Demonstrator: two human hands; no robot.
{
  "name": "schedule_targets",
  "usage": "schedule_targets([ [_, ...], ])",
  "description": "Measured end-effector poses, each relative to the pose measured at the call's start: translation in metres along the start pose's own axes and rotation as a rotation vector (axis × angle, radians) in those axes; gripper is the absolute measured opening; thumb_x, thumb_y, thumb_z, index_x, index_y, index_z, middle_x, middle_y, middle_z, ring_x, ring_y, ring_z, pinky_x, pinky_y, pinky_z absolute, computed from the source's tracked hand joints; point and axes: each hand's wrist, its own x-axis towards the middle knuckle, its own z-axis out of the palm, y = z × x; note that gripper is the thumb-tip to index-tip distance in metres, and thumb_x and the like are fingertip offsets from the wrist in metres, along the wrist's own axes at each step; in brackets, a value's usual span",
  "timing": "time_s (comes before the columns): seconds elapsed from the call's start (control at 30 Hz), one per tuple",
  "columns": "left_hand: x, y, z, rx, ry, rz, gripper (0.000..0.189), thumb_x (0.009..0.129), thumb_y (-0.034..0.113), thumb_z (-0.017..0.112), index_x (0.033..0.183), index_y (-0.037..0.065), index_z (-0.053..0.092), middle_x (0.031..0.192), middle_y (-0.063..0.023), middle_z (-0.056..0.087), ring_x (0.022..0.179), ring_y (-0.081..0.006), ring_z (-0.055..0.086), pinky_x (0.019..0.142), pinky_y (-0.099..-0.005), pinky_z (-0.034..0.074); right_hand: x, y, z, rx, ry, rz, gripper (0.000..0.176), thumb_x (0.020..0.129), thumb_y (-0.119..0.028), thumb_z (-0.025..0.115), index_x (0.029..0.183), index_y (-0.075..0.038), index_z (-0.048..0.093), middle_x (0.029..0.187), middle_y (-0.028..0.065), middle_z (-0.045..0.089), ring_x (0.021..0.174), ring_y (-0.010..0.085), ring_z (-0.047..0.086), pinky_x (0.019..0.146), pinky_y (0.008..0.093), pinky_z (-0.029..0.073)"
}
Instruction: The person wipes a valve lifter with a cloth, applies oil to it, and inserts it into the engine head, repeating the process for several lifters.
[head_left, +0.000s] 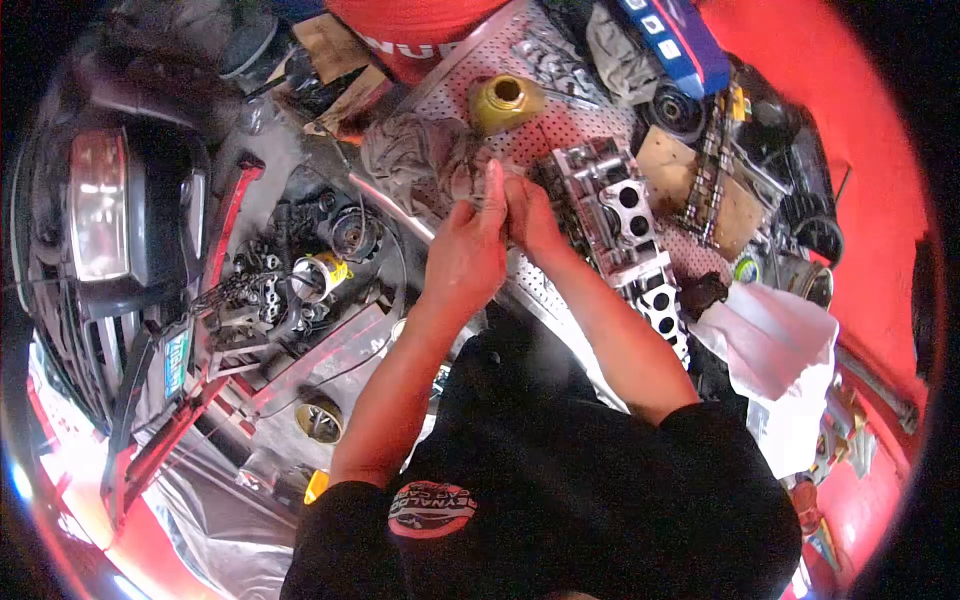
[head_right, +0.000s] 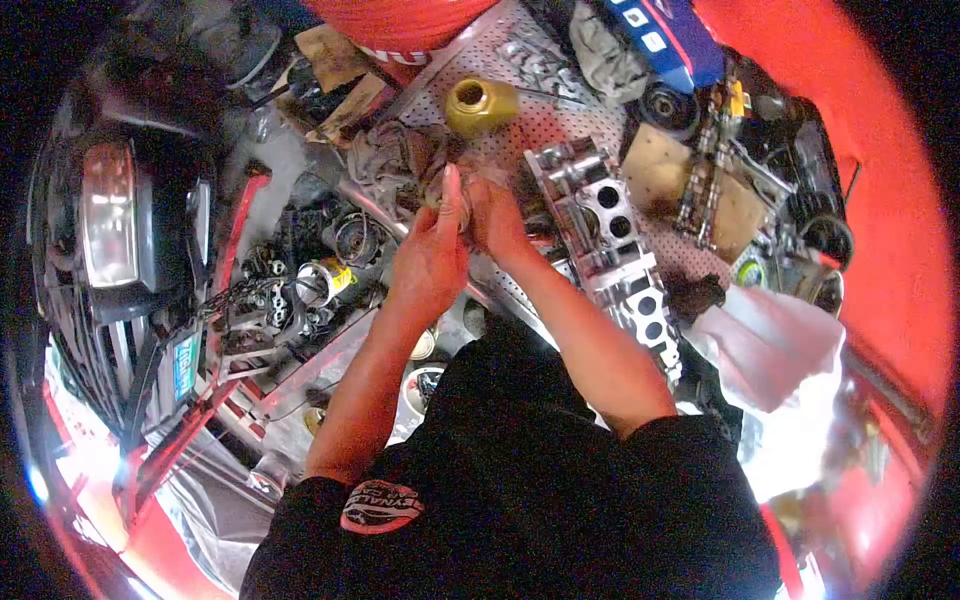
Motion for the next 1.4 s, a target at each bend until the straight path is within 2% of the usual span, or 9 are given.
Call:
schedule_targets([
  [0.1, -0.003, 0.009, 0.002, 0.184, -0.13, -0.02, 0.085, 0.082, -0.004, 0.053, 0.155, 0.015, 0.013, 0.09, -0.0195, 0.062, 0.085, -0.0363, 0.063, 0.075, -0.0482, 0.05, -0.014, -0.008, -0.001, -0.208, -0.045, -0.192, 0.044, 0.102, -0.038, 0.04, 0.097, 0.001, 0.059, 0.093, 0.0174, 0.064, 0.084, 0.0256, 0.06, 0.078, 0.0403, 0.047],
  [0.2, 0.008, -0.026, -0.002, -0.713, -0.197, -0.319, 0.082, 0.082, -0.006, 0.054, 0.154, 0.012, 0.017, 0.096, -0.0133, 0.064, 0.086, -0.0231, 0.063, 0.072, -0.0388, 0.052, -0.012, -0.017, 0.008, -0.008, 0.087, -0.108, 0.042, 0.102, -0.038, 0.04, 0.099, -0.001, 0.058, 0.089, 0.018, 0.062, 0.08, 0.0269, 0.057, 0.076, 0.0402, 0.046],
  [0.3, 0.006, -0.028, 0.013, -1.184, 0.066, -0.336, 0.08, 0.083, -0.009, 0.054, 0.153, 0.01, 0.02, 0.089, -0.0052, 0.065, 0.076, -0.0136, 0.06, 0.067, -0.0291, 0.05, -0.004, -0.027, 0.01, -0.068, 0.179, -0.153, 0.041, 0.102, -0.037, 0.04, 0.097, -0.001, 0.059, 0.084, 0.0195, 0.061, 0.075, 0.0304, 0.057, 0.073, 0.0399, 0.047],
  [0.43, 0.006, -0.038, 0.001, -1.04, 0.121, -0.478, 0.05, 0.084, -0.008, 0.058, 0.131, 0.003, 0.047, 0.098, -0.0068, 0.063, 0.083, -0.0135, 0.06, 0.072, -0.0257, 0.05, -0.004, -0.032, 0.007, -0.204, 0.27, -0.222, 0.038, 0.102, -0.031, 0.044, 0.091, -0.001, 0.063, 0.077, 0.0151, 0.064, 0.068, 0.0251, 0.058, 0.068, 0.0364, 0.048],
  [0.57, 0.029, -0.066, -0.016, -0.901, 0.572, -0.359, 0.028, 0.083, 0.001, 0.066, 0.111, 0.001, 0.061, 0.093, -0.0092, 0.067, 0.083, -0.0171, 0.064, 0.072, -0.0287, 0.052, -0.003, -0.057, -0.008, 0.194, 0.283, -0.144, 0.038, 0.102, -0.03, 0.046, 0.087, -0.003, 0.067, 0.07, 0.0056, 0.063, 0.061, 0.0118, 0.057, 0.057, 0.0275, 0.045],
  [0.7, 0.04, -0.085, -0.005, 0.053, 0.146, -0.103, 0.024, 0.086, 0.013, 0.068, 0.108, 0.004, 0.066, 0.101, -0.0166, 0.07, 0.093, -0.0248, 0.068, 0.079, -0.0351, 0.053, -0.037, -0.085, 0.011, 0.359, 0.197, 0.175, 0.037, 0.101, -0.035, 0.049, 0.098, -0.001, 0.064, 0.071, 0.0035, 0.06, 0.058, 0.0112, 0.056, 0.054, 0.0262, 0.044],
  [0.83, -0.018, -0.038, -0.013, -0.238, 0.314, -0.336, 0.028, 0.087, 0.02, 0.068, 0.112, 0.007, 0.067, 0.108, -0.0164, 0.069, 0.1, -0.0301, 0.067, 0.085, -0.0373, 0.051, -0.091, -0.053, 0.031, 0.289, 0.207, 0.143, 0.035, 0.1, -0.036, 0.051, 0.099, -0.002, 0.062, 0.074, 0.0066, 0.061, 0.061, 0.0157, 0.06, 0.058, 0.029, 0.049],
  [1.0, -0.141, -0.014, 0.015, -0.101, 0.181, 0.163, 0.025, 0.078, 0.011, 0.071, 0.102, 0.007, 0.067, 0.106, -0.0107, 0.067, 0.103, -0.0343, 0.059, 0.09, -0.0404, 0.048, -0.166, -0.016, 0.046, 0.783, 0.157, 0.448, 0.029, 0.102, -0.035, 0.047, 0.101, -0.008, 0.059, 0.086, 0.0052, 0.061, 0.071, 0.0143, 0.061, 0.06, 0.03, 0.051],
  [1.4, -0.302, -0.03, 0.066, -0.453, 0.268, -0.092, 0.031, 0.079, 0.016, 0.072, 0.107, 0.002, 0.064, 0.096, -0.0144, 0.066, 0.088, -0.0343, 0.06, 0.077, -0.0435, 0.05, -0.303, -0.008, 0.062, 0.348, -0.138, 0.615, 0.036, 0.098, -0.037, 0.054, 0.112, -0.004, 0.056, 0.1, 0.0081, 0.062, 0.084, 0.0217, 0.064, 0.07, 0.0362, 0.052],
])
